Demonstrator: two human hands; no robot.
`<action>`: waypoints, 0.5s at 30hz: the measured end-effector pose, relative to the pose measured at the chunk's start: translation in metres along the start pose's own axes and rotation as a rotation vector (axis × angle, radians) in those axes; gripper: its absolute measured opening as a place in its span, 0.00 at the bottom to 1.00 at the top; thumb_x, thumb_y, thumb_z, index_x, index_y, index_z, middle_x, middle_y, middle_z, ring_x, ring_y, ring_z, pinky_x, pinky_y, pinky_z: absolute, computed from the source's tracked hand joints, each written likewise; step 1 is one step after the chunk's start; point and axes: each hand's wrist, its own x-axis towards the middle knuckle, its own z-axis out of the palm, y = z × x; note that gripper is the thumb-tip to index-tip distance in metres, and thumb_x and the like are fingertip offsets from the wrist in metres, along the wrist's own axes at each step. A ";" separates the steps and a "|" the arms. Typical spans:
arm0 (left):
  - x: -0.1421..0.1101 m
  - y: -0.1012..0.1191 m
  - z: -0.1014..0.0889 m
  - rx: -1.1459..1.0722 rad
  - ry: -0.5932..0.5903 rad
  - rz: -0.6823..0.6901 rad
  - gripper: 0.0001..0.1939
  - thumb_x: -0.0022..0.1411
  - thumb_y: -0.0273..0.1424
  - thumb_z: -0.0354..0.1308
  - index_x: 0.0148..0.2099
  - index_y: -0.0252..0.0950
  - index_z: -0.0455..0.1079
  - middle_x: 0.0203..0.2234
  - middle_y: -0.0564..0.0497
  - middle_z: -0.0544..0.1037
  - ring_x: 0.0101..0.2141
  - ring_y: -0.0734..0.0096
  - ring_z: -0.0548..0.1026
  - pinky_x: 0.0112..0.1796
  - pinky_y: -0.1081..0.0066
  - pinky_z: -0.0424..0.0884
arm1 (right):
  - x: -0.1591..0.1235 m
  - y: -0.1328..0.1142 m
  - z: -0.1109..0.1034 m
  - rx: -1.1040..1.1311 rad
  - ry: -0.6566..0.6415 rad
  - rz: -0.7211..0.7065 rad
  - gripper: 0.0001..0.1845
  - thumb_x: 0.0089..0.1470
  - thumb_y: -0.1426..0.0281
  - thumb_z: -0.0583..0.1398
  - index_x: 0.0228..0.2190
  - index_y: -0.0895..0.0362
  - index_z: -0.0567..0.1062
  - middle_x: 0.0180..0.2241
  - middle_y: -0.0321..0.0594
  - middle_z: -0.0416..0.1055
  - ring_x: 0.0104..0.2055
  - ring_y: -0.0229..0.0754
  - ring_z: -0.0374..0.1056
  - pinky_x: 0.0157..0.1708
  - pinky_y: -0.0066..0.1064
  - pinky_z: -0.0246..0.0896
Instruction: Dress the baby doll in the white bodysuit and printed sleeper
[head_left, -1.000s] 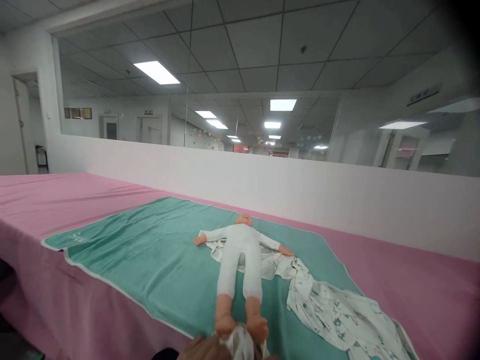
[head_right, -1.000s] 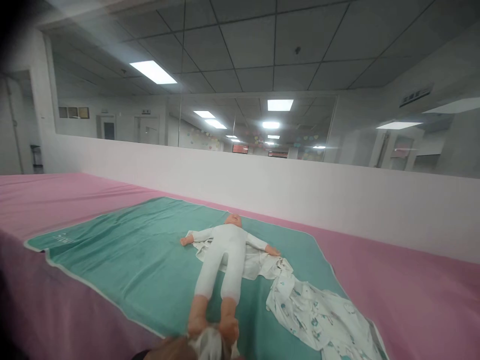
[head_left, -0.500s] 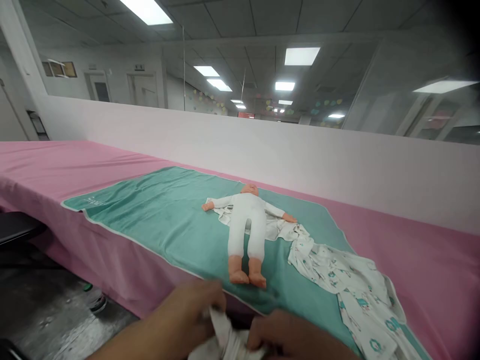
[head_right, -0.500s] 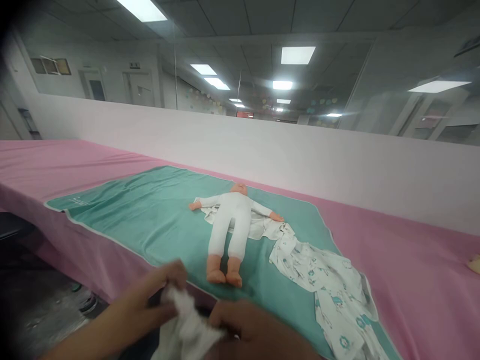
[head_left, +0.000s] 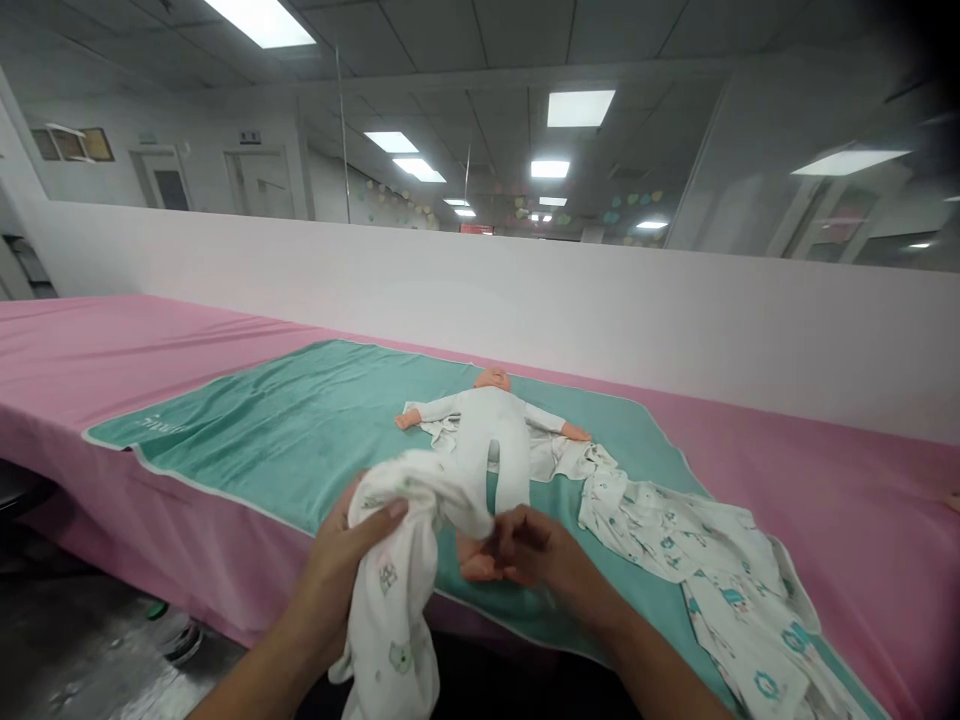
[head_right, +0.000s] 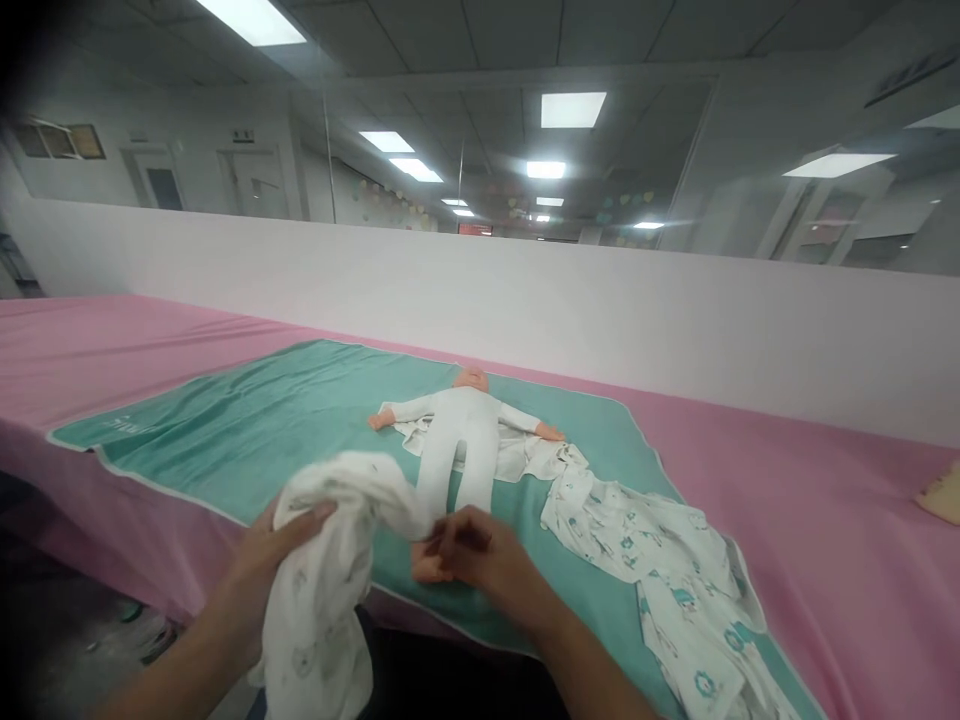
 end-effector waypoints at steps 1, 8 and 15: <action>0.002 0.005 0.003 -0.026 0.010 0.037 0.29 0.46 0.38 0.64 0.51 0.36 0.65 0.21 0.53 0.73 0.19 0.69 0.72 0.22 0.72 0.69 | -0.005 -0.001 0.002 -0.017 -0.043 0.002 0.11 0.48 0.63 0.63 0.28 0.57 0.69 0.42 0.40 0.69 0.42 0.40 0.66 0.43 0.34 0.60; 0.027 0.030 0.024 0.088 0.237 0.496 0.30 0.49 0.35 0.64 0.55 0.45 0.63 0.40 0.51 0.74 0.33 0.70 0.74 0.27 0.77 0.72 | -0.039 -0.023 0.012 -0.332 -0.040 -0.054 0.22 0.49 0.63 0.62 0.47 0.49 0.67 0.53 0.39 0.62 0.55 0.44 0.57 0.56 0.39 0.50; 0.144 0.022 -0.023 0.684 0.148 0.289 0.22 0.59 0.35 0.50 0.52 0.25 0.61 0.37 0.45 0.74 0.34 0.65 0.74 0.34 0.68 0.72 | -0.049 -0.005 -0.010 -0.290 -0.026 0.006 0.13 0.54 0.65 0.58 0.42 0.52 0.70 0.43 0.38 0.69 0.46 0.41 0.64 0.50 0.37 0.57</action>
